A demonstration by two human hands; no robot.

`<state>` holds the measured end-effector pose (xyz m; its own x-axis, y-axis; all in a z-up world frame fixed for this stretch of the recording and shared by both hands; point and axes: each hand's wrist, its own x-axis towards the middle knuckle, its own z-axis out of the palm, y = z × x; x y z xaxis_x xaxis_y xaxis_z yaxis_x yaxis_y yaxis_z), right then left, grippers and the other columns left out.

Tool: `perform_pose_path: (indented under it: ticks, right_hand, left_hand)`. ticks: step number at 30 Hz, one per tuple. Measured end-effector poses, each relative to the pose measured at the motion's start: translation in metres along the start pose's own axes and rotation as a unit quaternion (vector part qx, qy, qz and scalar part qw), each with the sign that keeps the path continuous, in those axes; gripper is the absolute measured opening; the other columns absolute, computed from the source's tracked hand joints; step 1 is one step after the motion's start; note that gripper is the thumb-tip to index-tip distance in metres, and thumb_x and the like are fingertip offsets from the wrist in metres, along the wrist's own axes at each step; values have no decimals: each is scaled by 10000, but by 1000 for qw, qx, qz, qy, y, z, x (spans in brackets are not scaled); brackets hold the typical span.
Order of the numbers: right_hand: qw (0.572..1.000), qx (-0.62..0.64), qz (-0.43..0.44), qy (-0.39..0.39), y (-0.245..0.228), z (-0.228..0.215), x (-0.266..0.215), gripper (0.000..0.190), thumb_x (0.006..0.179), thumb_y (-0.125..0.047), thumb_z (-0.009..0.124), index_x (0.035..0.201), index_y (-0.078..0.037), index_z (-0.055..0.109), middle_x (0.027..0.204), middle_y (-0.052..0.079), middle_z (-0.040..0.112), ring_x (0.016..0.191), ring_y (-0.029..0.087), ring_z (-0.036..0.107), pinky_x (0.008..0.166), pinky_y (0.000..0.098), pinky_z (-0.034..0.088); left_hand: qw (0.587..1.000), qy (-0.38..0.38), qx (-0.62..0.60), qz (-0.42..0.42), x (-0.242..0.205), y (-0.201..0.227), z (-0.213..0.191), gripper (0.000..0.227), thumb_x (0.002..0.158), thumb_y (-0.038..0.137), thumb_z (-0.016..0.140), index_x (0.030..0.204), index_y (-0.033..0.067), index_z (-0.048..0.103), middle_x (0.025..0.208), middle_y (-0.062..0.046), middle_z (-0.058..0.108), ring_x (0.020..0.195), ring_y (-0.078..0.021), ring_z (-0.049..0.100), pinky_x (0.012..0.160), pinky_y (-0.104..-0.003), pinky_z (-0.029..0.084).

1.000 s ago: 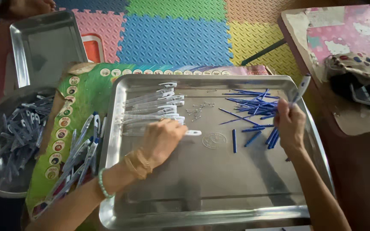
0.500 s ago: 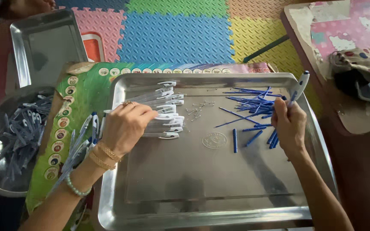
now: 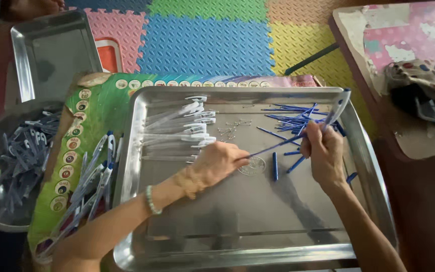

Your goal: The person assembles pens by hand on a metal tray, inserting ink cartridges into barrels and attaching caps before placing them in a bowl.

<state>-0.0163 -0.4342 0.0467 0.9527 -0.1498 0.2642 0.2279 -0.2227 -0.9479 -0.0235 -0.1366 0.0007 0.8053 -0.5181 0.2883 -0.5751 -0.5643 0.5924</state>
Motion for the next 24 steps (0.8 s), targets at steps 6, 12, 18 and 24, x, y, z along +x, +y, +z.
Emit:
perform_pose_path:
  ticks: [6,12,18,24]
  right_hand:
    - [993,-89,65,31,45,-60,27,441,1301,-284,545,911,-117,663,563,21,531,467,144,506,490,286,402]
    - [946,-320,47,30,17,-61,31,405,1250,-333,617,1478,-19,735,937,244,715,967,418,713,889,593,555]
    - [964,-260,24,38,33,-64,26,302,1242,-272,677,1306,6,775,793,141,651,728,262,637,648,409,526]
    - [976,-211,22,57,37,-61,21,204,1207,-195,733,1161,-8,803,722,107,634,665,198,618,573,356,512]
  left_hand:
    - [980,-18,196,-31,3,-9,4,68,994,348,811,935,319,830,751,34,794,662,-181,794,594,-318,646]
    - [977,-9,211,0,17,-8,36,161,942,325,841,810,270,768,702,45,753,603,-162,757,514,-306,610]
    - [985,0,171,29,53,1,75,396,1005,335,822,693,227,603,601,107,645,496,-48,583,460,-223,492]
    - [978,-50,202,-10,72,0,76,240,1013,338,824,1216,289,706,931,65,770,764,-112,769,657,-309,671]
